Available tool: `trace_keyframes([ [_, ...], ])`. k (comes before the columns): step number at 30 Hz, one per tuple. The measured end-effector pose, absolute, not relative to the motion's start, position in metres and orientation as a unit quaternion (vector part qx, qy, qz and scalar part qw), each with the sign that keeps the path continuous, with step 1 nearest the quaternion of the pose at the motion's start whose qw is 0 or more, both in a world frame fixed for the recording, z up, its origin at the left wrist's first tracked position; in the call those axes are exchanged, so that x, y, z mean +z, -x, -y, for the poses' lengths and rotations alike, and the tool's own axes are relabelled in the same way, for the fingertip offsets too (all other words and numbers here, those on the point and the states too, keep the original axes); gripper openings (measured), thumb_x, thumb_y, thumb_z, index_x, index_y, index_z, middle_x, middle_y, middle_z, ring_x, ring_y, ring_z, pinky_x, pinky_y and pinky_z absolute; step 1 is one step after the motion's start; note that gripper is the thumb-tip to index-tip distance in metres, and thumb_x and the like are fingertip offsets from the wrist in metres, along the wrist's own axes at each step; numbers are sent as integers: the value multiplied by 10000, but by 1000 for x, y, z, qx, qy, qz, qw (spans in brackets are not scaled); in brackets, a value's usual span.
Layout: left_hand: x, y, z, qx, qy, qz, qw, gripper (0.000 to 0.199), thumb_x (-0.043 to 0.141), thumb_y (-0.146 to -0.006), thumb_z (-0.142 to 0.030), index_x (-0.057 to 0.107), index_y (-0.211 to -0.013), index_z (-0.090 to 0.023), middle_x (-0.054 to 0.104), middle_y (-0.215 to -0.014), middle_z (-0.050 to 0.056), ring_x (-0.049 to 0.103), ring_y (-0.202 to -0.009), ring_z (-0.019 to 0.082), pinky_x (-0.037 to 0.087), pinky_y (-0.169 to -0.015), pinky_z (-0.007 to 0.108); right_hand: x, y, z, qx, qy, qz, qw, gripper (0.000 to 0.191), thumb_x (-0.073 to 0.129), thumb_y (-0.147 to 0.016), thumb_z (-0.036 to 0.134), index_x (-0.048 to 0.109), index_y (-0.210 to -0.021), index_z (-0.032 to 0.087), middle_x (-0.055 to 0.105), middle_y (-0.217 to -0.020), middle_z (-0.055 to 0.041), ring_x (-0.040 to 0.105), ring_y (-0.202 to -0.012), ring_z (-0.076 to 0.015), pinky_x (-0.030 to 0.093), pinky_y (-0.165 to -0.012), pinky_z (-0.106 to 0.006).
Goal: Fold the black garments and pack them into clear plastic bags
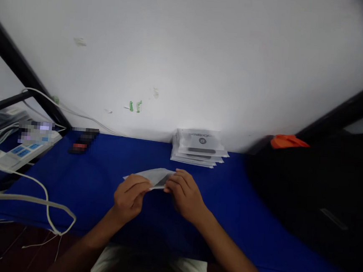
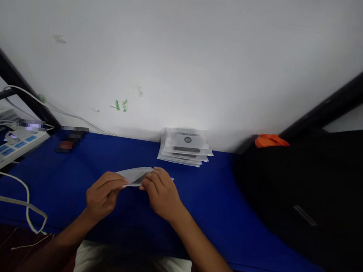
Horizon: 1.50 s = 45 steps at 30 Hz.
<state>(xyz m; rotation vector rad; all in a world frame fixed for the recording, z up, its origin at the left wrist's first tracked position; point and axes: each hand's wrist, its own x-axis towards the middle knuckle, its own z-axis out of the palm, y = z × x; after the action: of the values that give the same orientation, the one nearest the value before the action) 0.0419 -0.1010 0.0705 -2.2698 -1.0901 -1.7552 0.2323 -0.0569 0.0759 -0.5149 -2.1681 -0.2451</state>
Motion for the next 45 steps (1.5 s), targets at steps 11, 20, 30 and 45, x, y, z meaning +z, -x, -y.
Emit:
trace_keyframes([
  [11, 89, -28, 89, -630, 652, 418, 56, 104, 594, -890, -120, 660, -836, -179, 693, -795, 25, 649, -732, 144, 528, -671, 272, 55, -292, 38, -72, 336, 865, 366, 160, 460, -941, 100, 590, -920, 191, 644, -849, -62, 598, -838, -220, 515, -910, -464],
  [20, 89, -69, 81, -644, 689, 320, -95, 111, 550, -928, -158, 640, -866, -177, 676, -816, 30, 644, -755, 144, 526, -680, 277, 91, -287, 62, 91, 324, 908, 250, 421, 604, -909, 356, 520, -1281, 180, 684, -1033, -111, 652, -918, -240, 546, -789, -377],
  [30, 60, -68, 0, -549, 692, 467, -45, 194, 473, -961, -286, 577, -1088, -181, 594, -1062, 89, 587, -969, 188, 503, -885, 376, 143, -321, -16, -243, 432, 817, 294, 460, 442, -816, 40, 585, -1235, 166, 689, -1134, -120, 603, -1068, -276, 456, -940, -421],
  [45, -5, -8, -17, -273, 800, 522, -111, 245, 584, -884, -261, 605, -1112, -176, 570, -1164, 107, 522, -1106, 280, 427, -966, 483, 78, -334, -78, -179, 459, 846, 204, 525, 494, -894, 330, 470, -1365, 100, 516, -1384, -212, 474, -1269, -354, 387, -1020, -521],
])
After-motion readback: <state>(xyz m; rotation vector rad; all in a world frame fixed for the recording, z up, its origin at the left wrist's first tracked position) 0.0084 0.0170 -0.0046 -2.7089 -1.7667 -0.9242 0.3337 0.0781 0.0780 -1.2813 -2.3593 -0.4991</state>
